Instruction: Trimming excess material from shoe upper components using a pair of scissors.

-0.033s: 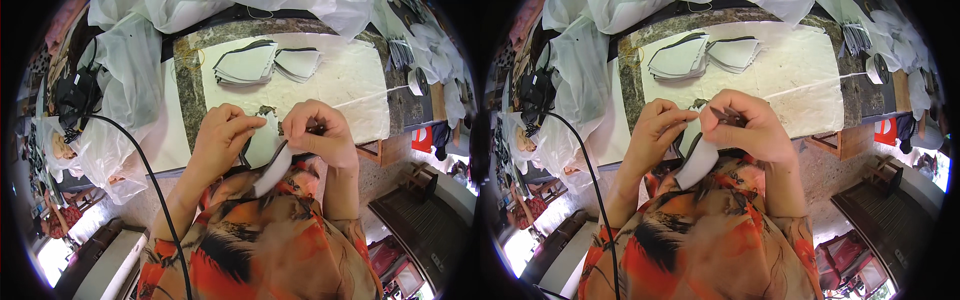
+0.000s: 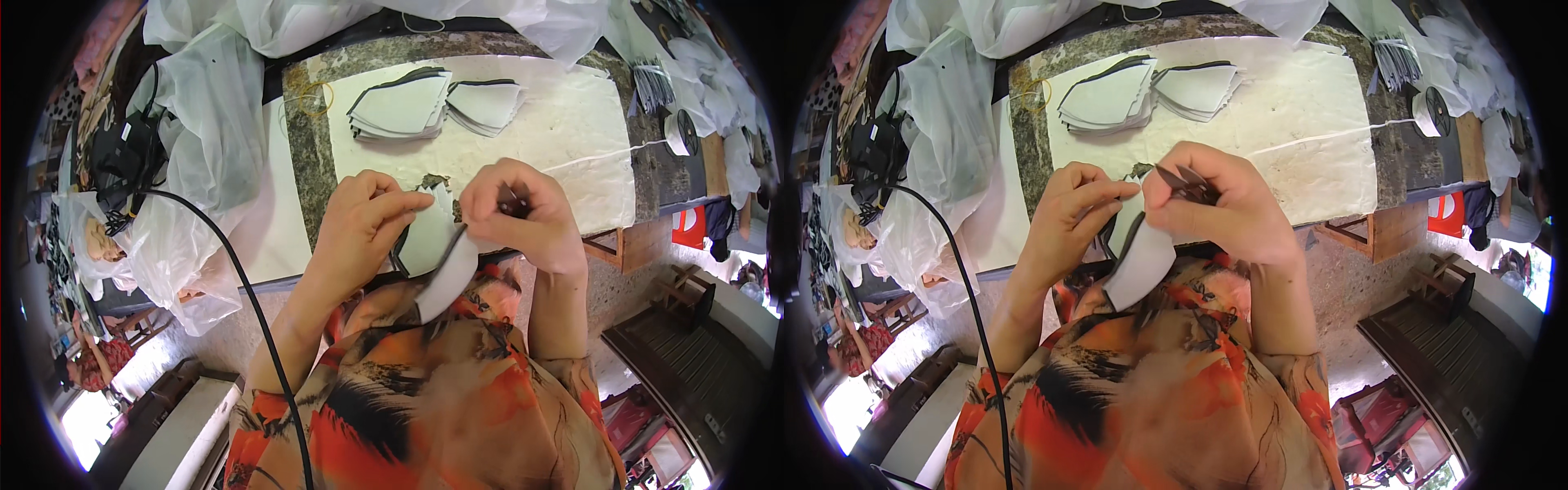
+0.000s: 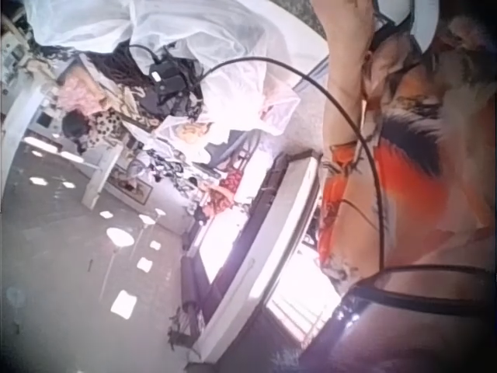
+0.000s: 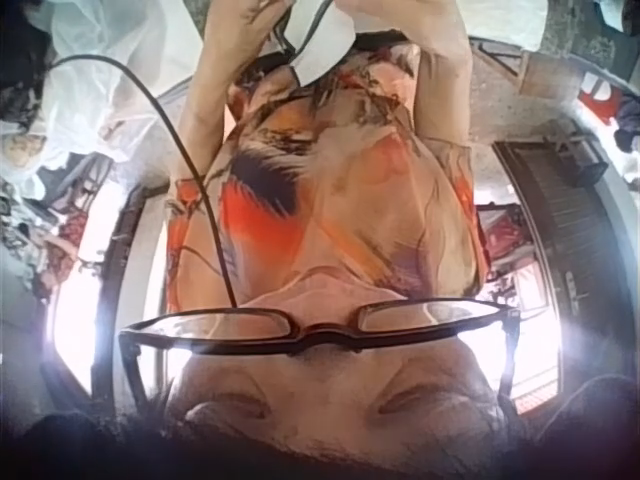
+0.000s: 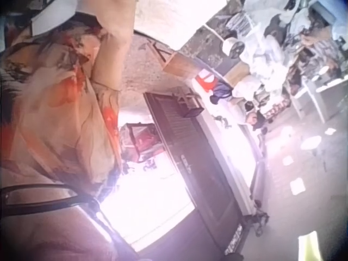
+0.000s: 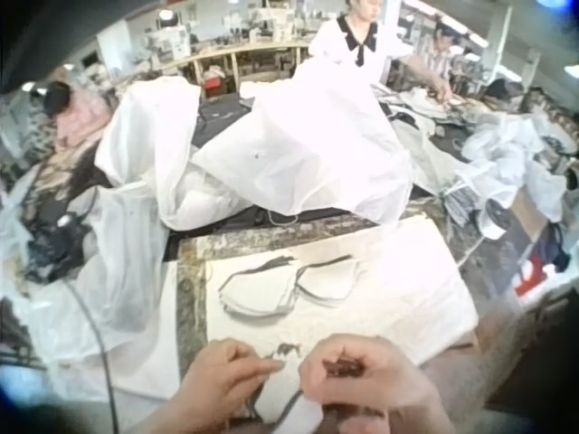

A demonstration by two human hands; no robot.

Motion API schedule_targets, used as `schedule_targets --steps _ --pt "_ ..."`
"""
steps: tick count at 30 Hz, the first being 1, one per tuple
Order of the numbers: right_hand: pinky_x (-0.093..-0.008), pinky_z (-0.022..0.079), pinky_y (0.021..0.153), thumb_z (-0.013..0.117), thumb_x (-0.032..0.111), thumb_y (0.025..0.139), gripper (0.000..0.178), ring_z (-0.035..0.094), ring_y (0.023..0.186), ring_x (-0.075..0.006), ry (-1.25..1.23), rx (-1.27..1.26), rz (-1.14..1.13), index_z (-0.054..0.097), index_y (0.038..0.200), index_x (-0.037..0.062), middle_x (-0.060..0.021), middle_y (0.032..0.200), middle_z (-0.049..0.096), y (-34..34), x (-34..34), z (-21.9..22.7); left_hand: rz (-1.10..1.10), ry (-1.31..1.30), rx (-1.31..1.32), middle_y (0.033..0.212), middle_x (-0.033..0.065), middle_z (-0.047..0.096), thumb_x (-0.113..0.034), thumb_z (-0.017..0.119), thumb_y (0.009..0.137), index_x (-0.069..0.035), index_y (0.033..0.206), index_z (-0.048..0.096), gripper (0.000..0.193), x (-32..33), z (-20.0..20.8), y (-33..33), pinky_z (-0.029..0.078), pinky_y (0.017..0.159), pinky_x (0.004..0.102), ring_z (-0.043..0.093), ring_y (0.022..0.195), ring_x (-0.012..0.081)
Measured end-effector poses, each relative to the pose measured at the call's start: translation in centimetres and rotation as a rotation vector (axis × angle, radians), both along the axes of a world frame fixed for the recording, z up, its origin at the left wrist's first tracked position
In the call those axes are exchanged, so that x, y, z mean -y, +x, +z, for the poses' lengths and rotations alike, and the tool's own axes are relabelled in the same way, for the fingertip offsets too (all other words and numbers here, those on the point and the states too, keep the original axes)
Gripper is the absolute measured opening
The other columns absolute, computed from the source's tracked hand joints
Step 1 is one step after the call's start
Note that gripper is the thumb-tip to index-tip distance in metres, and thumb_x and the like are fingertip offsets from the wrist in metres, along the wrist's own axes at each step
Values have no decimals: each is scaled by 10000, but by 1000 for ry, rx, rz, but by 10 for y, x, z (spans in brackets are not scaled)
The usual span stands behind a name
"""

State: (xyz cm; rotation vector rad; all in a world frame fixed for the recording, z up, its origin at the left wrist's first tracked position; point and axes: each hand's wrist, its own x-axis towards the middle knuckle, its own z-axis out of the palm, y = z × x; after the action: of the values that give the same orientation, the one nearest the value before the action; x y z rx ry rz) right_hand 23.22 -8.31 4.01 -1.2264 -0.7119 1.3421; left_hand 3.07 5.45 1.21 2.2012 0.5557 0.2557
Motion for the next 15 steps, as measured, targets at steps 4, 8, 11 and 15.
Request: schedule_targets --steps 4,8,11,15 --pt "-233 451 738 739 -24 862 161 557 831 -69 -142 0 -26 622 947 46 2 904 623 3 -8 2 208 -388 122 1028 102 650 -169 670 949 -70 1099 746 195 3 17 7 465 843 364 596 960 259" --pt "-226 445 736 727 2 890 128 552 813 -63 -55 22 -17 636 962 55 27 878 618 -6 -9 -6 61 -413 -8 858 83 661 -249 732 924 -22 1031 727 251 10 43 11 487 762 312 605 819 199" --pt "-234 461 763 708 31 922 105 564 868 -67 -125 113 35 646 1008 24 -6 991 638 -6 -9 -2 124 -623 -97 779 43 658 -245 744 926 -6 1001 714 252 13 34 11 472 655 264 563 697 105" --pt "-301 512 793 688 109 942 135 628 905 -149 185 343 23 665 1060 49 -47 1045 655 7 -1 -12 168 -766 -116 797 -11 674 -193 732 944 -2 1024 726 208 9 30 5 460 632 228 554 709 38"
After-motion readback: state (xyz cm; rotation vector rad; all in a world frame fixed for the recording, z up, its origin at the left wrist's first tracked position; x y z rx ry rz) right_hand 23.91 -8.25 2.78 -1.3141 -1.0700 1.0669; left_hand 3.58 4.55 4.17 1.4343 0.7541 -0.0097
